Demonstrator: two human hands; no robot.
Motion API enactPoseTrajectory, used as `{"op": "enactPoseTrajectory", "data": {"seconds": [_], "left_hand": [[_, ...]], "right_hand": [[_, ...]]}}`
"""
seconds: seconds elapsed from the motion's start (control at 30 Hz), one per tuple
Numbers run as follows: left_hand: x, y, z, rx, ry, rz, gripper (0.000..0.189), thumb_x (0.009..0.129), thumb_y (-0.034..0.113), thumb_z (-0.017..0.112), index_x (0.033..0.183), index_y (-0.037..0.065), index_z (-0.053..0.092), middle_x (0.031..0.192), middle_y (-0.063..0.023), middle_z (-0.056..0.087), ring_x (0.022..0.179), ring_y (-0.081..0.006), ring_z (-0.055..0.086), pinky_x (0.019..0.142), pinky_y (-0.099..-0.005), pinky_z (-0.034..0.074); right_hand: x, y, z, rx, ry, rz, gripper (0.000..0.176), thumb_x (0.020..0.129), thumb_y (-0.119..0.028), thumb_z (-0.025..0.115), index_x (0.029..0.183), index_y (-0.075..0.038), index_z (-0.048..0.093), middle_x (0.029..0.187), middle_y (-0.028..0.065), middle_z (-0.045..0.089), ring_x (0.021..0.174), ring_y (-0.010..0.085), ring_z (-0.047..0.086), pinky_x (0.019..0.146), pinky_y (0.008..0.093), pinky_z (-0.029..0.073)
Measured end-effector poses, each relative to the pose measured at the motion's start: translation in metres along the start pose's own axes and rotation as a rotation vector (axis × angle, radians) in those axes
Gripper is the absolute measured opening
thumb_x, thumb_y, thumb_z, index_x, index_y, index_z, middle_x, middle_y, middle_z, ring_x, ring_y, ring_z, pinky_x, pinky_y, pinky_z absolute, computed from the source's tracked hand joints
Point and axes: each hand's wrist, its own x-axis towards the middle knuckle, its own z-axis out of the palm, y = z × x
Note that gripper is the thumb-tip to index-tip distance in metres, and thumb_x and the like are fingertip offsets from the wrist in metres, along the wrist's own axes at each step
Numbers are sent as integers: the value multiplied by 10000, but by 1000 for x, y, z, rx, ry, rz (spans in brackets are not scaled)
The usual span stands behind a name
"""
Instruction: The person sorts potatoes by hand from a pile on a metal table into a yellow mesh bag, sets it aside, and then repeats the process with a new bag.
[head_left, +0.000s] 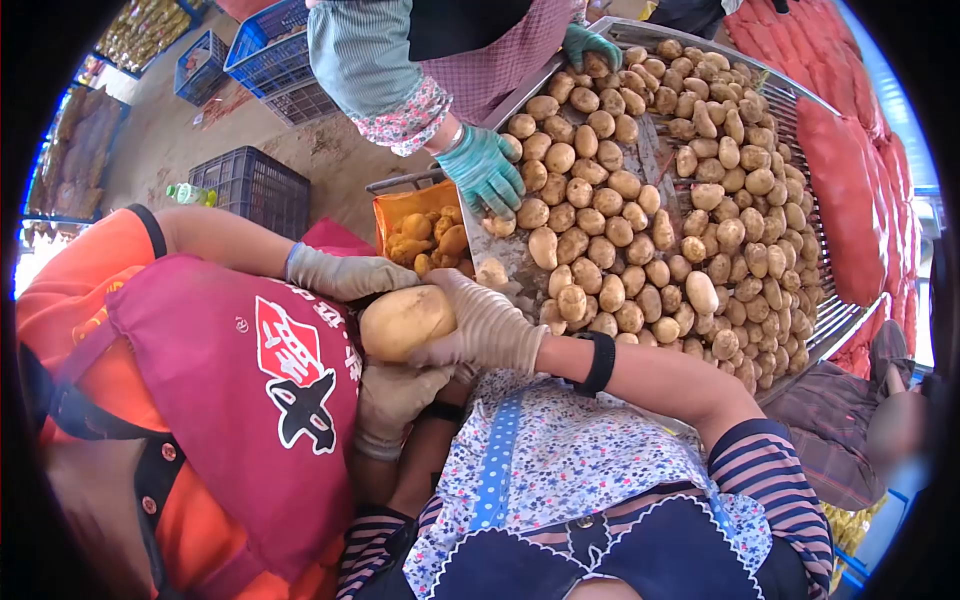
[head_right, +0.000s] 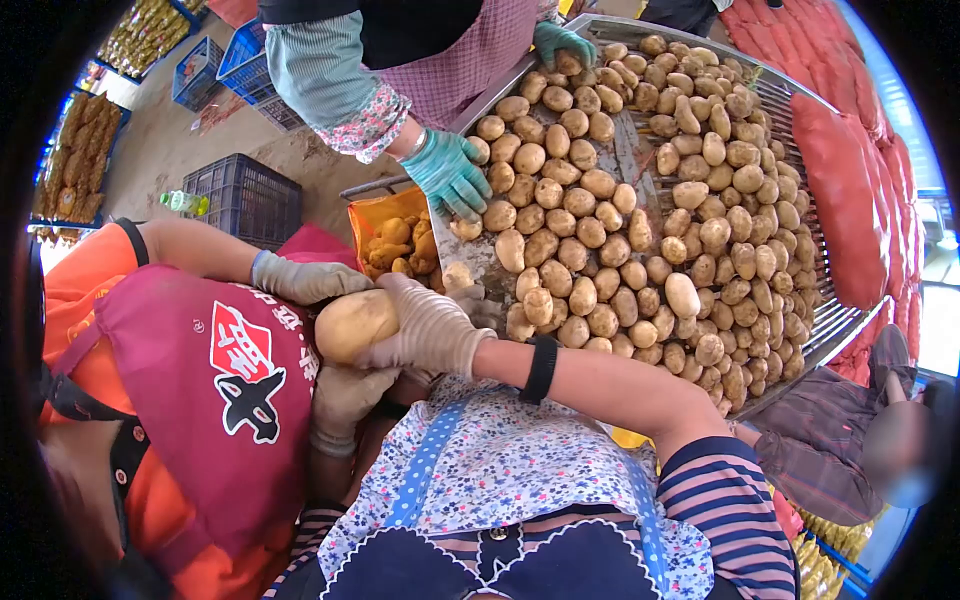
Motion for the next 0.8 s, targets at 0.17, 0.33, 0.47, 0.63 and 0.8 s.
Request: {"op": "enactPoseTrajectory", "data": {"seconds": [0.17,0.33,0.47,0.63,0.8], "left_hand": [[-10,0,10,-2945,-89,-679,575,987,381,317,1521,203,200,1541,-259,273,1401,-530,252,1117,-694,195],[31,27,-22,-1894,-227,-372,533,1009,376,292,1499,176,233,1538,-241,294,1406,-408,319,1141,-612,234],[34,46,-17,-1624,-254,-332,550,1014,364,293,1484,81,257,1514,-222,353,1368,-322,408,1146,-520,304],[-24,-9,-35,-2242,-238,-545,559,1013,339,305,1460,4,301,1484,-202,418,1342,-254,470,1160,-450,343],[-15,-17,-52,-1157,-62,121,509,1010,285,312,1419,-13,359,1455,-177,462,1348,-260,457,1165,-447,339]], "right_hand": [[25,32,-20,1020,-92,429,860,644,-491,867,1267,-13,514,1105,110,630,1006,240,618,854,414,532],[71,88,-4,1236,91,842,782,686,-617,794,1206,-86,550,1056,112,589,874,259,575,762,493,519],[75,92,5,1240,189,1010,690,707,-677,742,1119,-149,577,937,85,578,760,236,555,669,460,499],[56,91,4,1336,-10,995,668,732,-681,714,1116,-147,597,908,71,600,754,238,565,670,437,511],[45,91,3,225,183,403,510,840,-456,688,1104,-23,637,894,84,670,786,150,625,726,297,515]]}}
